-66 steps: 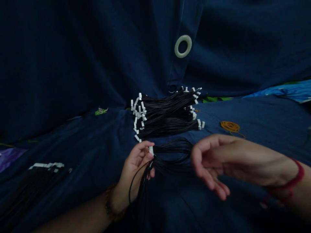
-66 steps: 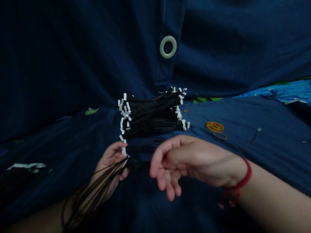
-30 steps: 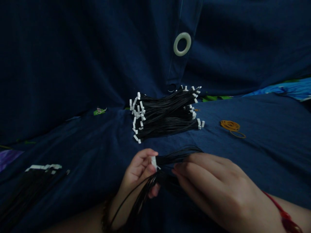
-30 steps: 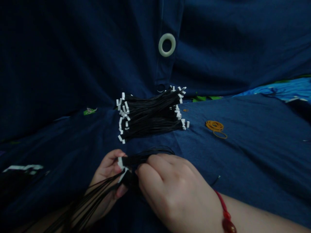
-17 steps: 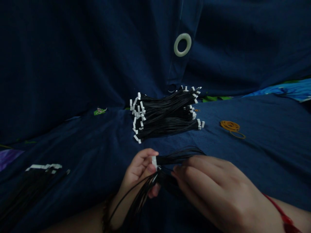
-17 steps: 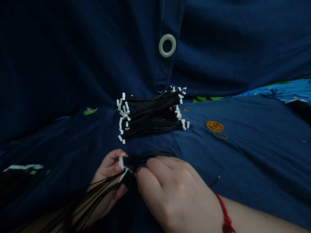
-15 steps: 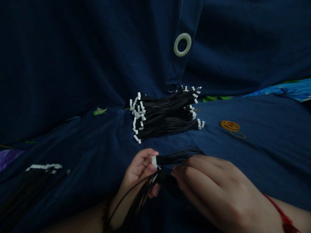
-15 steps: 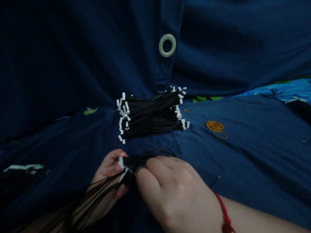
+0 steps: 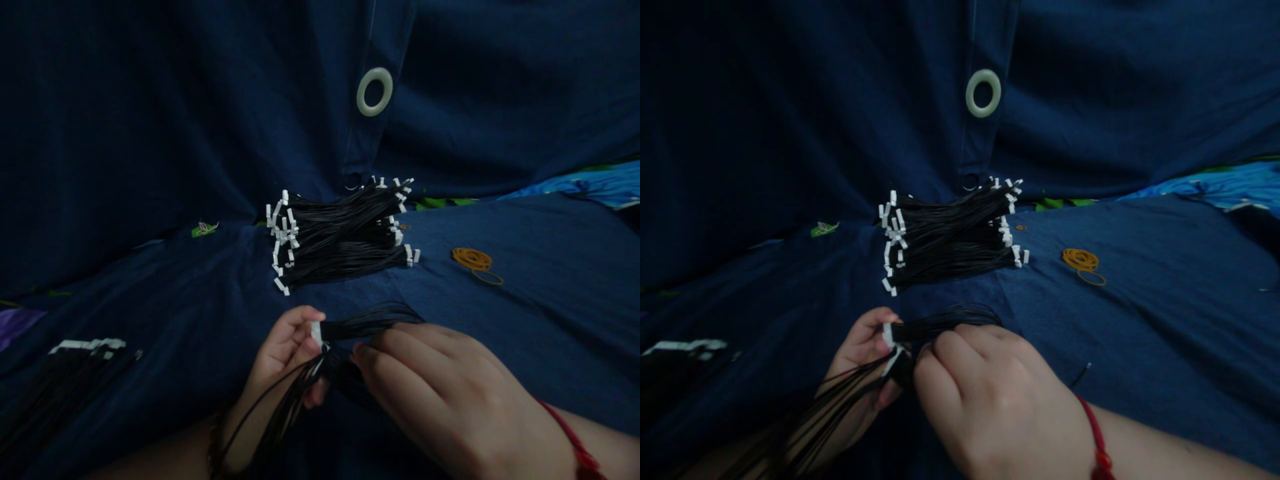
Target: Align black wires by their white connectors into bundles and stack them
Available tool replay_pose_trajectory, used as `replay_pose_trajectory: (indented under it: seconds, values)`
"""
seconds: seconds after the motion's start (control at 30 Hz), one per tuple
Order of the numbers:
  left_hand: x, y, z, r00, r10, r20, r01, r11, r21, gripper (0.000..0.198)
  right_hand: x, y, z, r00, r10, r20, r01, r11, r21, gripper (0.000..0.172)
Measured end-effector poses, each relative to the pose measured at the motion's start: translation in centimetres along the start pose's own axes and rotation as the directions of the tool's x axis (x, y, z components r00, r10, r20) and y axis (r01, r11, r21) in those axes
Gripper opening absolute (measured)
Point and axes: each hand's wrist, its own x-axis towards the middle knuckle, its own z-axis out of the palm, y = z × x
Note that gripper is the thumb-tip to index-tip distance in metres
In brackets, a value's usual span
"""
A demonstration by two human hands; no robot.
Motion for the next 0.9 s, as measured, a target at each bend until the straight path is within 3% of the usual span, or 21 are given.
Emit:
replay_pose_trajectory:
  seconds: [0.4, 0.57, 0.6, 0.67, 0.77, 0.83, 0.9]
  values:
    - [0.1, 0.1, 0.2, 0.996, -0.08, -0.036, 0.083, 0.993, 0.084, 0.023, 0.1, 0.1, 0.5, 1.0, 0.017, -0.003, -0.017, 1.0, -0.016, 0.024]
    - [0.9, 0.1, -0.5, 0.992, -0.029, -0.126, 0.043, 0.993, 0.113, 0.023, 0.4, 0.2, -0.8, 0.984, 0.067, -0.166, -0.094, 0.983, -0.161, 0.014]
    - [1.0, 0.1, -0.6, 0.989, -0.023, -0.144, 0.04, 0.992, 0.116, 0.023, 0.3, 0.0, -1.0, 0.982, 0.114, -0.15, -0.136, 0.98, -0.147, 0.012]
    - [1.3, 0.3, -0.9, 0.987, -0.015, -0.16, 0.036, 0.991, 0.131, 0.025, 0.0, -0.4, -1.0, 0.971, 0.237, 0.038, -0.233, 0.969, -0.082, 0.009]
    - [1.4, 0.6, -1.1, 0.989, -0.003, -0.15, 0.025, 0.989, 0.149, 0.028, -0.2, -0.8, -0.1, 0.831, 0.398, 0.389, -0.405, 0.912, -0.068, 0.01]
    - [1.4, 0.6, -1.1, 0.987, 0.01, -0.159, 0.013, 0.989, 0.144, 0.028, -0.1, -0.8, 0.6, 0.756, 0.445, 0.48, -0.493, 0.87, -0.031, 0.011]
    - [1.4, 0.5, -1.1, 0.984, 0.024, -0.175, 0.002, 0.989, 0.146, 0.027, 0.2, -0.5, 1.0, 0.75, 0.455, 0.48, -0.555, 0.828, 0.082, 0.015]
